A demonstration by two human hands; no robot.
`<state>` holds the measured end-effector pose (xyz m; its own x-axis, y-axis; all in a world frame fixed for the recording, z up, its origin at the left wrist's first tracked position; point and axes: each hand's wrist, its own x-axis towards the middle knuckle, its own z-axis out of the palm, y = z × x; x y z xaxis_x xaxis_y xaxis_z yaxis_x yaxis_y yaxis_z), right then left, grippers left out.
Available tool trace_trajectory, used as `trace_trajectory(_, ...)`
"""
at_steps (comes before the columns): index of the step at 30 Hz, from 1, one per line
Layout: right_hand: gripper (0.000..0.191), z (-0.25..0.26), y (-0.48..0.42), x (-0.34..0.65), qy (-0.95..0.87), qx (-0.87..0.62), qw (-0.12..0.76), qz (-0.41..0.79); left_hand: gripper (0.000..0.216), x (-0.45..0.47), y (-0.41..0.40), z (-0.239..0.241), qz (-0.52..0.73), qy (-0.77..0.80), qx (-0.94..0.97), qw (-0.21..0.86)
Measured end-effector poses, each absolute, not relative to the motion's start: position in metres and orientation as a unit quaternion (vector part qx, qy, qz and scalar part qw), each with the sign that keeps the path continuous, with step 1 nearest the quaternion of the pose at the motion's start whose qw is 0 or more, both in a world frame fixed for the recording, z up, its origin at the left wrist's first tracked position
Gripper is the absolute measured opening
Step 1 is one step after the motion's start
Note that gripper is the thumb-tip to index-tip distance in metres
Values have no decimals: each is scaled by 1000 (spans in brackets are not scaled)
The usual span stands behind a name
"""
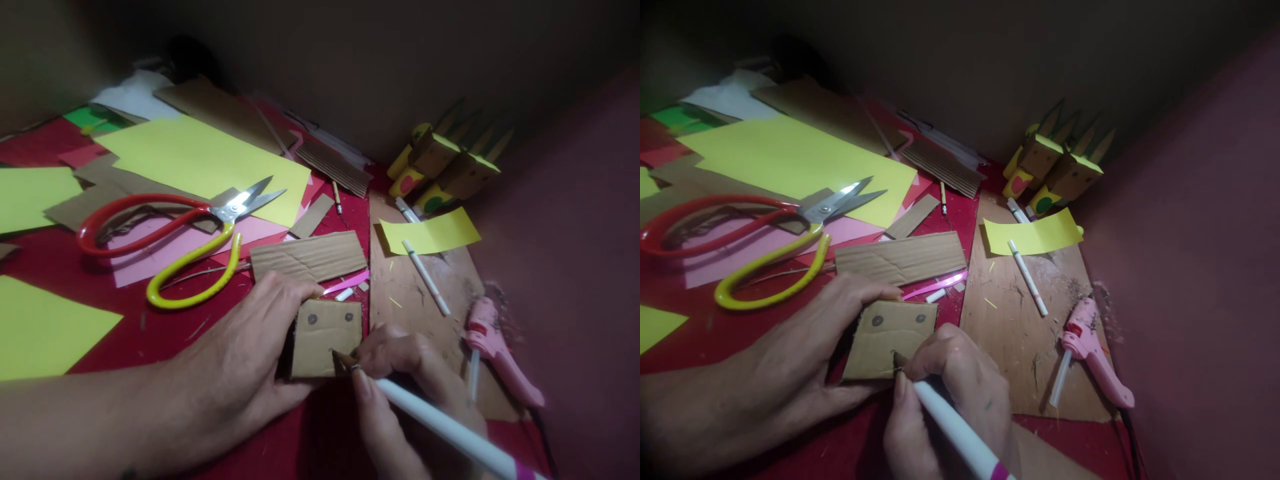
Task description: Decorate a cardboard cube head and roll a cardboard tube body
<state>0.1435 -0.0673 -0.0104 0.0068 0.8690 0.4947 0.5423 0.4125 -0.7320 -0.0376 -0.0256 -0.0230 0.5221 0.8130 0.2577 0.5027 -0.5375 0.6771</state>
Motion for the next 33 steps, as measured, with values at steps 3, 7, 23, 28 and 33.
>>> trace_trajectory(3, 18, -9, -66, 143, -685, -510, 493, 167, 43, -38, -26, -24, 286, 398, 828, 272)
trace_trajectory(7, 19, -7, -65, 143, -685, -509, 496, 158, 43, -38, -26, -23, 271, 396, 834, 273)
trace_trajectory(23, 23, -14, -58, 169, -662, -418, 566, 257, 81, -42, -27, -33, 286, 411, 820, 279)
trace_trajectory(28, 32, -21, -41, 183, -708, -422, 534, 187, 87, -54, -35, -15, 291, 403, 852, 166)
trace_trajectory(33, 39, -15, -39, 180, -751, -412, 514, 40, 43, -34, -68, -5, 392, 378, 823, 160)
